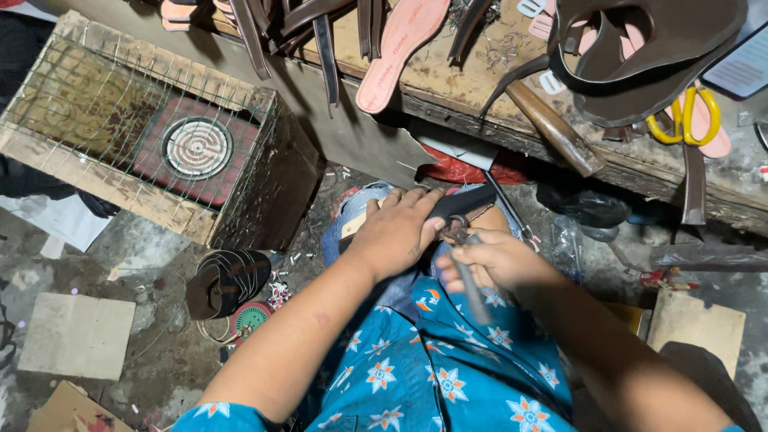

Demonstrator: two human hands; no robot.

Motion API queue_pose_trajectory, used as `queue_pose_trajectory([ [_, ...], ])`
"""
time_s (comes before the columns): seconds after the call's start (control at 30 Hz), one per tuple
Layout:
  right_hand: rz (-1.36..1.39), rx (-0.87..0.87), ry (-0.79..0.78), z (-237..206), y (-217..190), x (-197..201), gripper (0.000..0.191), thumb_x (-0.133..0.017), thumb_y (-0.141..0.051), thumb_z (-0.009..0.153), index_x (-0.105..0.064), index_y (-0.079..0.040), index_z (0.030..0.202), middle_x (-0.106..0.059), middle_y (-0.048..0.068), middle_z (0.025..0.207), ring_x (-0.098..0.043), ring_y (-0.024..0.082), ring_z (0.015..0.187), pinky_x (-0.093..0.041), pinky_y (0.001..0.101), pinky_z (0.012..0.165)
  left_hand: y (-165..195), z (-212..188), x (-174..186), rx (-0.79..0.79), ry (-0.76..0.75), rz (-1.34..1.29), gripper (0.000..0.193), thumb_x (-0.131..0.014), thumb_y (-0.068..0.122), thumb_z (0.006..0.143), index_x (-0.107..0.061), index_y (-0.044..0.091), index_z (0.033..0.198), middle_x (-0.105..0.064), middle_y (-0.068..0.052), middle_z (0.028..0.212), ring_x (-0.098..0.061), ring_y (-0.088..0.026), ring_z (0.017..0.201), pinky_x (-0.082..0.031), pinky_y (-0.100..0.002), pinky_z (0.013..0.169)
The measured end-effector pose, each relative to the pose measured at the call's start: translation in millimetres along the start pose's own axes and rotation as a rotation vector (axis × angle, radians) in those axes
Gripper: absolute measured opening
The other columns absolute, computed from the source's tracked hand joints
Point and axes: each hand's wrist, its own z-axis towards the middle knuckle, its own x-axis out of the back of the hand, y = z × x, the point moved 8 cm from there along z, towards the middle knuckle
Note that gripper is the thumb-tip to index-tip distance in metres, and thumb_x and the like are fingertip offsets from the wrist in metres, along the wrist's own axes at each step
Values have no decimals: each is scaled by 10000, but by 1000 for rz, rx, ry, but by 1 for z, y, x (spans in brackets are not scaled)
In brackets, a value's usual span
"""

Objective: The person sits on the floor and works a black shoe upper over a pink insole board, using pincers to pull and tuck the upper edges onto the insole and a hammer to set them. They then trim excess material from the sole edge with a knife and press the shoe to shape it.

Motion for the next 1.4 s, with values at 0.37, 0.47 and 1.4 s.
queue_pose_trajectory([
  [0.37,-1125,688,680,-25,-49,9,324,-601,-218,983,-621,-20,1239,-717,164,941,-696,328,871,-557,436,757,-5,13,1,50,13,-65,524,-592,452,909,-603,110,1306,-594,-162,1291,-525,-403,1220,-406,-617,996],
  [0.47,-544,190,230,4,-8,13,437,-588,-255,931,-566,-81,1330,-694,190,910,-717,275,747,-605,420,678,1,11,1,26,56,-15,499,-599,409,887,-611,70,1253,-596,-172,1253,-536,-407,1186,-416,-633,963],
  [1.4,-1440,580,446,-73,-96,43,507,-741,-394,778,-656,-58,1149,-638,148,1149,-607,354,1120,-486,460,986,4,24,-9,49,-109,46,700,-700,588,750,-628,143,1285,-572,-132,1278,-486,-351,1232,-390,-640,940],
])
